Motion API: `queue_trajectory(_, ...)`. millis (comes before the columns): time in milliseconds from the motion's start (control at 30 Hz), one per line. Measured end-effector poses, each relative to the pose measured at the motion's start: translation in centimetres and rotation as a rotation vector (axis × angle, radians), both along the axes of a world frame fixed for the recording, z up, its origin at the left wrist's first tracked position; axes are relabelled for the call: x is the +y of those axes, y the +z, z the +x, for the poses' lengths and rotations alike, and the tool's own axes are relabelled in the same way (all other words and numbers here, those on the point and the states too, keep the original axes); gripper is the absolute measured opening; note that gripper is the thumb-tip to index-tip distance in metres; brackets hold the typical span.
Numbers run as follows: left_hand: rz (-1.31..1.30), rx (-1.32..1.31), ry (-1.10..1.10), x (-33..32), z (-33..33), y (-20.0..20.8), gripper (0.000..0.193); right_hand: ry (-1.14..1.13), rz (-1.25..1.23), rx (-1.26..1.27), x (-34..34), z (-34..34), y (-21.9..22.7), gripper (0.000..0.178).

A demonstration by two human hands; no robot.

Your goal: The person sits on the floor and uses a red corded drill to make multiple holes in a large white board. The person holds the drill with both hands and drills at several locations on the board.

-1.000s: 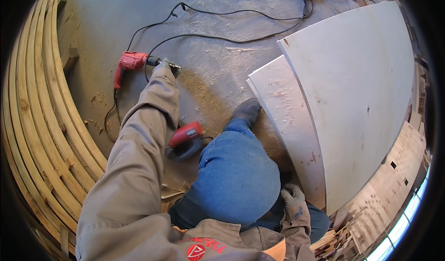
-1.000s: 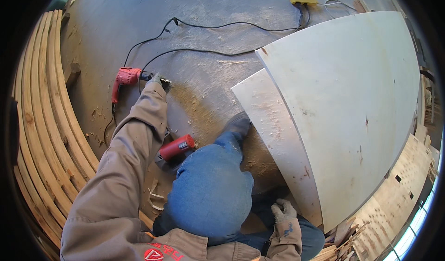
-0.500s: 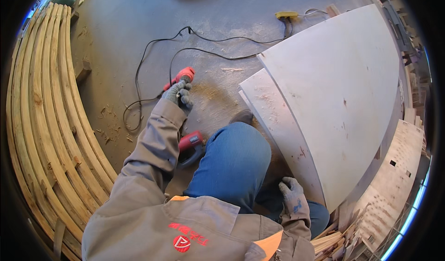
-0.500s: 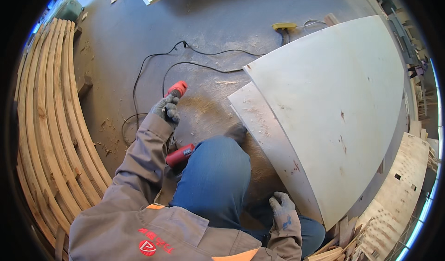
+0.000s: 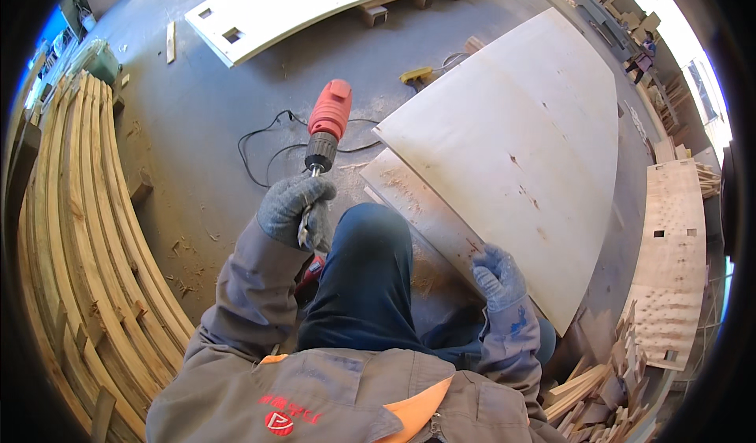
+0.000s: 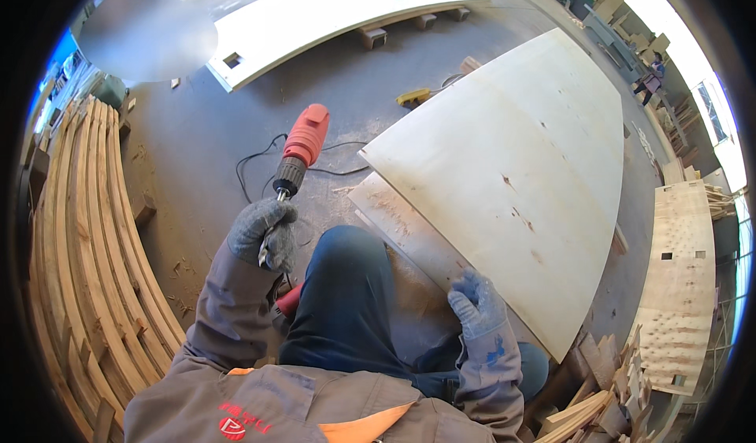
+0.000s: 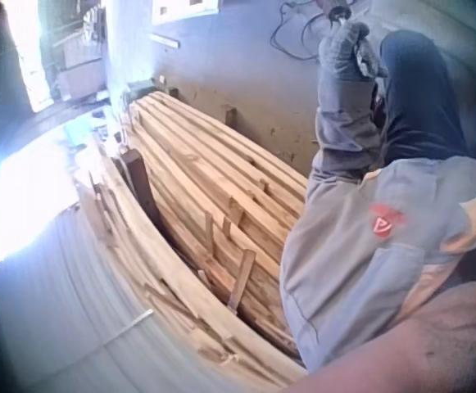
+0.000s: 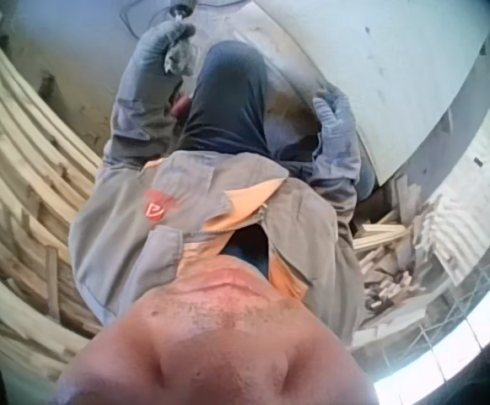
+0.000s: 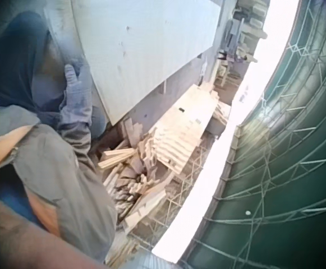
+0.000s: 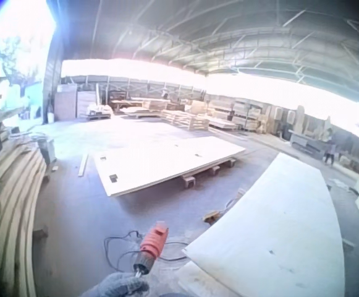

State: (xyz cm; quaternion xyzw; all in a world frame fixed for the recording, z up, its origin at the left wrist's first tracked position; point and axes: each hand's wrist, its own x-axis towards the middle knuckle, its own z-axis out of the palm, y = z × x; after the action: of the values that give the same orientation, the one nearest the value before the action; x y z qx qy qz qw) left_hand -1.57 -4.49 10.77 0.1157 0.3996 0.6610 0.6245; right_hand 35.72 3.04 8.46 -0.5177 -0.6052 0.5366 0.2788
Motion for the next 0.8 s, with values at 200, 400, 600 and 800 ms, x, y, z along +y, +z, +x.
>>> queue_trajectory(200,0.358,0.12,-0.178,-3.7,6.8,8.3,0.025,0.27,0.394,0.167,-0.4,-6.5,4.9,0.078)
queue_trajectory(400,0.549,0.076,-0.498,-4.9,16.9,14.6,0.023,-0.2,-0.23,0.817,-1.5,-7.3,13.4,0.076)
queue_trajectory(600,0.517,0.038,-0.852,-6.6,25.3,15.9,0.028,-0.366,0.23,0.69,-2.1,-1.9,14.7,0.048)
queue_trajectory(800,0.399,0.033,-1.021,-6.2,29.1,14.2,0.024,0.058,-0.107,1.525,1.5,9.2,7.9,0.046)
